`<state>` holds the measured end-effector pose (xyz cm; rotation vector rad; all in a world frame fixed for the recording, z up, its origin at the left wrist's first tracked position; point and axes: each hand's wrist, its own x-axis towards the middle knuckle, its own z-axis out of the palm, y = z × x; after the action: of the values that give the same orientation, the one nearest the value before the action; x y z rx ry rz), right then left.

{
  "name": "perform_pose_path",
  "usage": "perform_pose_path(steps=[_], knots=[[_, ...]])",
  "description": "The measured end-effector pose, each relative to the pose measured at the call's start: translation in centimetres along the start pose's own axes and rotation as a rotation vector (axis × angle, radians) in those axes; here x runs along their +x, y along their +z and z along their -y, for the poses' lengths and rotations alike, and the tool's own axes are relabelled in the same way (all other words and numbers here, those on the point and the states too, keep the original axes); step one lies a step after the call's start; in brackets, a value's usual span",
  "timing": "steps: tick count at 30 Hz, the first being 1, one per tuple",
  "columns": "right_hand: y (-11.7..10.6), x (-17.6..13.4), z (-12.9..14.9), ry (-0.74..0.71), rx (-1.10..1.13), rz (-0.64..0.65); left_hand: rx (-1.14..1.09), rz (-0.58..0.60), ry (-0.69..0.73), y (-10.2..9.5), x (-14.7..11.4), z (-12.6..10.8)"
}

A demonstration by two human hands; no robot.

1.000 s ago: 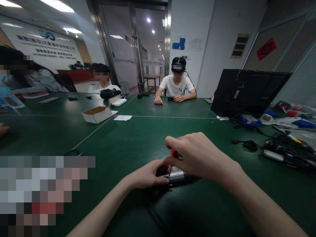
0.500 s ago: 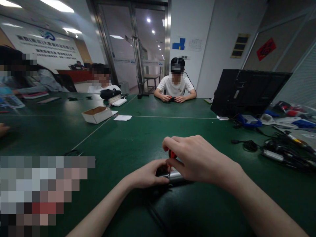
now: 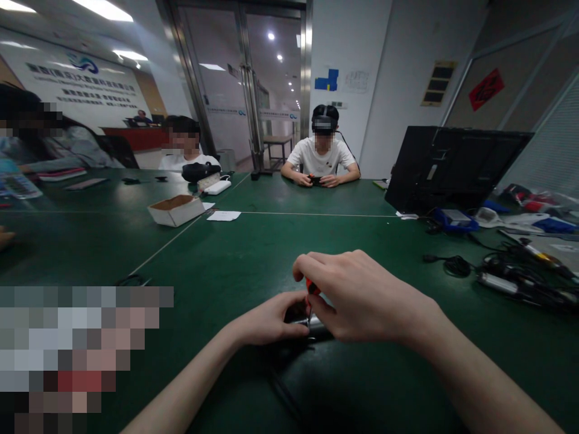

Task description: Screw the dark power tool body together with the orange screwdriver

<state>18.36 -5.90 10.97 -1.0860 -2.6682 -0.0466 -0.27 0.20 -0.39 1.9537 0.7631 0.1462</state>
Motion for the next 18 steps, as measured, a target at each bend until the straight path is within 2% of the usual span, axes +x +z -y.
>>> perform_pose_path(steps=[5,10,15,18], knots=[[0.29,0.35,-0.05,0.060,-0.093,-0.029,0.047,-0.057,-0.042,0.07,-0.14,-0.15],[0.70,0.36,-0.24,0.091,-0.191,-0.073,0.068,-0.052,-0.073,-0.05,-0.32,-0.71],[0.43,0.18,-0.39,0.067,-0.085,-0.063,0.019,-0.040,0.022,-0.14,-0.25,-0.66],[0.11,0.09,-0.27,0.027,-0.003,-0.020,0.019,-0.038,0.010,-0.09,-0.09,-0.35]])
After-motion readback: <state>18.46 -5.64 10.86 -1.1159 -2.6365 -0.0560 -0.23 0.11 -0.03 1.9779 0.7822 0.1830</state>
